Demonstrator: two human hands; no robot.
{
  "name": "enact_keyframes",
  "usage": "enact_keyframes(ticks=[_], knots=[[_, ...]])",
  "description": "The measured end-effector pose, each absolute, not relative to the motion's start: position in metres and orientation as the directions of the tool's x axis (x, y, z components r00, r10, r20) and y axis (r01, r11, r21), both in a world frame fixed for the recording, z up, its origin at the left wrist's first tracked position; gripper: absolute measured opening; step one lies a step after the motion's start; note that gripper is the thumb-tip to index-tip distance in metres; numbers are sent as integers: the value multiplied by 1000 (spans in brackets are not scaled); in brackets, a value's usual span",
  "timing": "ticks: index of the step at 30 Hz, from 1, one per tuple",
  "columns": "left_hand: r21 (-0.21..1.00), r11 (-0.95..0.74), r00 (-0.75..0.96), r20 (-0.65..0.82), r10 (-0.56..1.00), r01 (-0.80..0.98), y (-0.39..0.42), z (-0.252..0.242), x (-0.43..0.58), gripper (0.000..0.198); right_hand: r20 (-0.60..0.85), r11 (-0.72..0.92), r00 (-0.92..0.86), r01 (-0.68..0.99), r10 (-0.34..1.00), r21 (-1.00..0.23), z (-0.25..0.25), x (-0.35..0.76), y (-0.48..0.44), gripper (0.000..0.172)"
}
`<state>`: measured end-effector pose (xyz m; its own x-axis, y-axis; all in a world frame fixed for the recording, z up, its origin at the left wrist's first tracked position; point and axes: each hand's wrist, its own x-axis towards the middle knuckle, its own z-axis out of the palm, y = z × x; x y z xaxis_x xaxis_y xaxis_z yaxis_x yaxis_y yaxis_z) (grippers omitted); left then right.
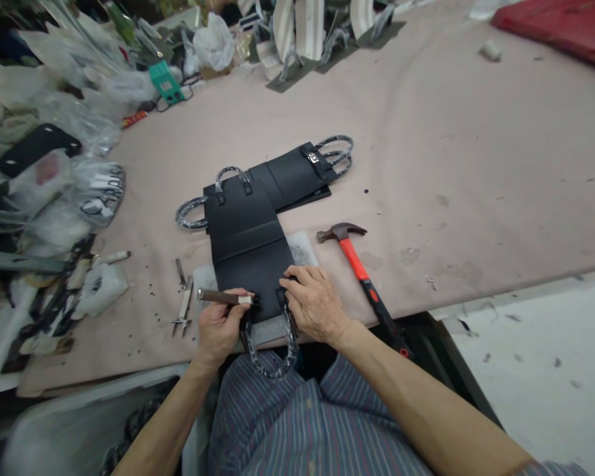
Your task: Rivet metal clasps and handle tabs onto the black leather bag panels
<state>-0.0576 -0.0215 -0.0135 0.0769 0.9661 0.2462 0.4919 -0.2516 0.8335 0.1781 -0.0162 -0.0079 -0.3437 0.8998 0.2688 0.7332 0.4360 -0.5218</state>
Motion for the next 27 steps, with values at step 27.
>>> enact_keyframes(ticks=[27], knots=[[960, -139, -99, 167, 981, 245, -34, -17, -66, 11, 246, 421, -341, 742, 907, -522, -12, 178, -16, 33]])
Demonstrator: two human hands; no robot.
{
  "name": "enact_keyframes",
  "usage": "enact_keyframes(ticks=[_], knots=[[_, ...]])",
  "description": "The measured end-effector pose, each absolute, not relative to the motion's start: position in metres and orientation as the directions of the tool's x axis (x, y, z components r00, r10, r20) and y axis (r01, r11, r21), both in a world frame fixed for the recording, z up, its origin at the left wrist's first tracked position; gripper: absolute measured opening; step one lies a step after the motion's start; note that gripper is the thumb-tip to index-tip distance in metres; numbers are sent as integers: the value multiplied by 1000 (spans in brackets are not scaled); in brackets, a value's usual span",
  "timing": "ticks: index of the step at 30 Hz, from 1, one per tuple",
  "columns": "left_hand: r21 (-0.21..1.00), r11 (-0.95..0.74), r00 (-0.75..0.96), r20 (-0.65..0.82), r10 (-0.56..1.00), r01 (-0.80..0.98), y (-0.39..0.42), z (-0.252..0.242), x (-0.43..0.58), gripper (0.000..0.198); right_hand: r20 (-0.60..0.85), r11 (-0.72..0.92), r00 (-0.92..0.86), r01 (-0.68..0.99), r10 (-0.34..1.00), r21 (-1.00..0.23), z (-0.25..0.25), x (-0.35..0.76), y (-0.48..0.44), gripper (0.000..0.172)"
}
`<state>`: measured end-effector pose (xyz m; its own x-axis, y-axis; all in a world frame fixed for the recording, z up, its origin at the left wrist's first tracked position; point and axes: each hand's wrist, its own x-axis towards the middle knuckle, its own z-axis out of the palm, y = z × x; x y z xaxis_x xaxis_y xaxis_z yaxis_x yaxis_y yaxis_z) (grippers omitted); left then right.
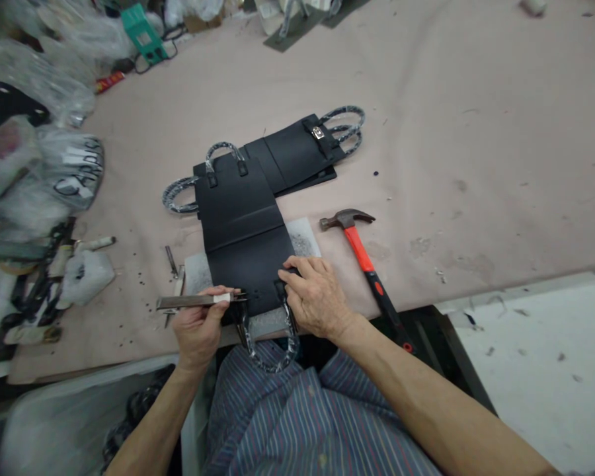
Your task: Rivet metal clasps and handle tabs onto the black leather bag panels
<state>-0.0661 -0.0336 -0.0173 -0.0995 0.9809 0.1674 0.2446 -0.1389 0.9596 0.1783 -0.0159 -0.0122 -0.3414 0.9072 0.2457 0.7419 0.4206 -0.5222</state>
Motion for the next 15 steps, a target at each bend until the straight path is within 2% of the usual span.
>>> enact_keyframes(ticks=[6, 10, 15], knots=[[914, -267, -11, 284, 959, 307, -32, -14, -57, 13, 226, 405, -336, 745, 914, -531, -12, 178, -16, 35], [881, -313, 60, 313, 948, 355, -29, -17, -46, 11, 222, 401, -334, 741, 916, -538, -11, 178, -16, 35], [859, -330, 64, 332, 941, 392, -29, -19, -46, 12, 228, 409, -339, 742, 913, -531, -10, 178, -16, 34]])
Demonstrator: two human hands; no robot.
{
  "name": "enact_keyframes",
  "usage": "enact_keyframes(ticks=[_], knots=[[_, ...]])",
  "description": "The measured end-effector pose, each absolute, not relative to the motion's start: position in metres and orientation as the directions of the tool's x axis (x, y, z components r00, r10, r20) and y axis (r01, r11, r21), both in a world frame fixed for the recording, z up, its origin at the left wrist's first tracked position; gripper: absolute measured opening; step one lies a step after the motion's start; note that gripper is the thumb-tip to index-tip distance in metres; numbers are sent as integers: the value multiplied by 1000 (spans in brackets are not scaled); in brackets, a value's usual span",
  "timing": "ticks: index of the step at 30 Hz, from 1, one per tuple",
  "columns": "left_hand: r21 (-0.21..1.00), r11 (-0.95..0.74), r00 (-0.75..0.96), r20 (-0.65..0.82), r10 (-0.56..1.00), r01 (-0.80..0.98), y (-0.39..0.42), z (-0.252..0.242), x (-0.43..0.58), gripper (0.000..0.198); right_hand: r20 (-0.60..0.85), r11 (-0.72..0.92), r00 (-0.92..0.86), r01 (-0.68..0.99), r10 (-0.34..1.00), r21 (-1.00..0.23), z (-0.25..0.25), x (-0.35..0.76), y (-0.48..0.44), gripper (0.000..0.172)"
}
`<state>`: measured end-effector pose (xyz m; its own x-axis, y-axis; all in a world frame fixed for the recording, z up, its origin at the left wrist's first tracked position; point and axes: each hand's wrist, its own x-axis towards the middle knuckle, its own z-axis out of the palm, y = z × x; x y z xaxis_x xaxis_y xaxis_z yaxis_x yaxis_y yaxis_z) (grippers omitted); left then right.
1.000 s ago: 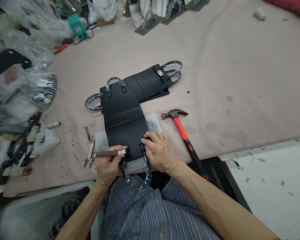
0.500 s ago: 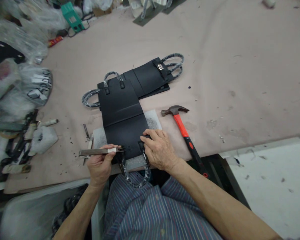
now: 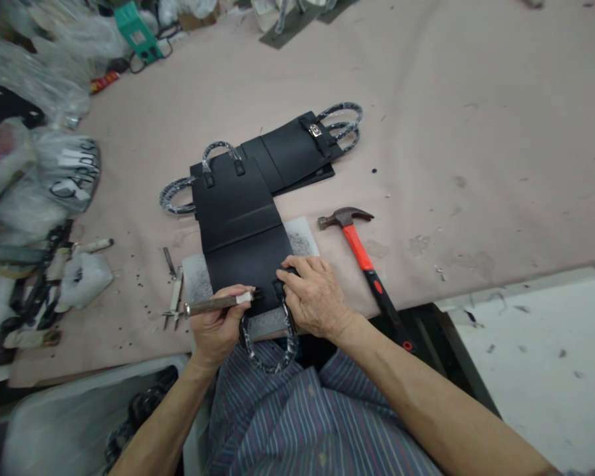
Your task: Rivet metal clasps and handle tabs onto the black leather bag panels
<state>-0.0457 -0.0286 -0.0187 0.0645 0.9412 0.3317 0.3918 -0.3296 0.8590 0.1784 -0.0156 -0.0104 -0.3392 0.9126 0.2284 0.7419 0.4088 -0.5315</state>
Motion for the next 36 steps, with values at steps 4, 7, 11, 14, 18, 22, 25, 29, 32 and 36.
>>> enact_keyframes(ticks=[4, 7, 11, 14, 18, 22, 25, 29, 32, 36], knots=[[847, -321, 79, 318, 945, 423, -29, -20, -46, 11, 223, 406, -340, 742, 914, -534, -11, 179, -16, 35], [841, -320, 82, 317, 945, 436, -28, -20, -45, 11, 233, 411, -339, 736, 912, -538, -11, 179, -15, 34], [811, -360, 107, 352, 930, 461, -26, -15, -43, 12, 235, 405, -330, 733, 914, -546, -9, 178, -15, 33], [771, -378, 141, 358, 923, 512, -24, -10, -40, 12, 233, 404, -330, 736, 915, -543, -7, 178, -16, 32], [708, -387, 180, 352, 919, 591, -23, -10, -35, 12, 236, 405, -329, 734, 915, -546, -6, 179, -16, 32], [703, -398, 182, 365, 913, 589, -22, -11, -32, 12, 249, 408, -323, 721, 913, -560, -6, 177, -15, 32], [695, -398, 202, 349, 915, 599, -22, -8, -29, 12, 281, 429, -324, 679, 903, -597, -3, 180, -15, 32], [701, -420, 242, 345, 907, 576, -23, -5, -26, 13, 317, 333, -177, 764, 932, -552, 5, 204, -22, 31], [714, -428, 231, 361, 903, 554, -23, -9, -27, 15, 195, 65, 21, 904, 981, -422, 8, 235, -30, 37], [728, -417, 225, 352, 909, 545, -24, -14, -29, 13, -222, -354, 276, 741, 935, -570, 9, 263, -30, 30]])
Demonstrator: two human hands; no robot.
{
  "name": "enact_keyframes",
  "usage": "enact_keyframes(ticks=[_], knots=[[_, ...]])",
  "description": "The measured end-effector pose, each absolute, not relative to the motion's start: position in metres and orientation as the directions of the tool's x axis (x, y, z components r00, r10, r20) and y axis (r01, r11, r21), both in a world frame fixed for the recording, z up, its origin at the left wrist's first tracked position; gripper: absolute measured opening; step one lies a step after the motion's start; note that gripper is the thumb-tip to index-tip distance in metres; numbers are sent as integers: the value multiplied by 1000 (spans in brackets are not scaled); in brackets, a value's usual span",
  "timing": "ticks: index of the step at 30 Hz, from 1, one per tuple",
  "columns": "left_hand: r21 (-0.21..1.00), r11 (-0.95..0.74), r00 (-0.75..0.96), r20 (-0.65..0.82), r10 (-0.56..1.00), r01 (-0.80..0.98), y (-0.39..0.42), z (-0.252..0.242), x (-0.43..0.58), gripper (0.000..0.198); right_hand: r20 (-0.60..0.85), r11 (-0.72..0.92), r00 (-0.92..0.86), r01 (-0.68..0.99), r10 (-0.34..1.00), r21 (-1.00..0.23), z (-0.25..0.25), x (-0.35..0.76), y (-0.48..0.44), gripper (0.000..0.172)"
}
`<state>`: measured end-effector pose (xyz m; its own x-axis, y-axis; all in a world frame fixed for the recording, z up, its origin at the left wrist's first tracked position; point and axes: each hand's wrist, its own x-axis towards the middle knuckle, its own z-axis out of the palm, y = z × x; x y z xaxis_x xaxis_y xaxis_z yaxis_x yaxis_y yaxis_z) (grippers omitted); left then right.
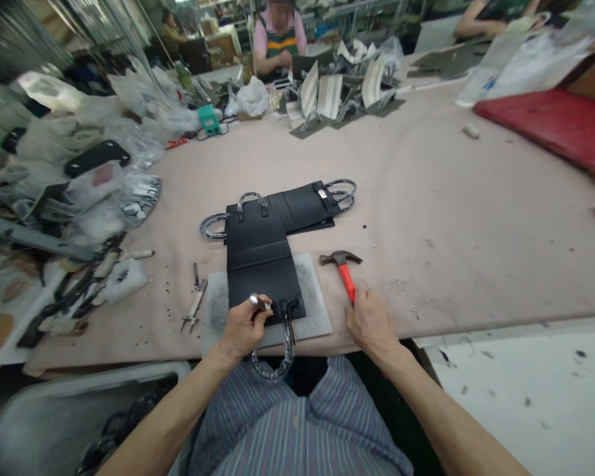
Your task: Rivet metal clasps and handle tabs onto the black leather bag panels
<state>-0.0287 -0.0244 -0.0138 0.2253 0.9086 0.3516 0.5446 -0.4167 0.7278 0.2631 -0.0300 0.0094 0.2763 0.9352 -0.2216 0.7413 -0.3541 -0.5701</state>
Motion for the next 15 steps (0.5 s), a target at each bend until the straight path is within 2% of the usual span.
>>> enact_keyframes(ticks=[2, 5, 8, 10, 12, 14, 15], knots=[[739, -396, 215, 334, 918, 545, -25, -13, -29, 12, -374, -467, 282, 583, 883, -664, 15, 266, -24, 21], [757, -364, 200, 304, 931, 543, -26, -10, -29, 11, -510, -533, 180, 434, 841, -727, 35, 258, -15, 9], [766, -348, 195, 289, 937, 540, -25, -7, -29, 12, -529, -539, 130, 335, 839, -773, 69, 242, -17, 16], [769, -338, 192, 278, 941, 543, -25, -7, -29, 12, -376, -404, 148, 335, 915, -851, 97, 230, -26, 31], [771, -328, 190, 268, 945, 547, -25, -7, -29, 12, -47, -101, 124, 479, 991, -872, 124, 220, -37, 39], [770, -322, 190, 261, 947, 550, -25, -8, -29, 12, 281, 237, -47, 678, 959, -696, 143, 214, -46, 35], [771, -319, 188, 257, 948, 552, -25, -9, -30, 12, 370, 366, -171, 743, 913, -561, 150, 212, -50, 33]])
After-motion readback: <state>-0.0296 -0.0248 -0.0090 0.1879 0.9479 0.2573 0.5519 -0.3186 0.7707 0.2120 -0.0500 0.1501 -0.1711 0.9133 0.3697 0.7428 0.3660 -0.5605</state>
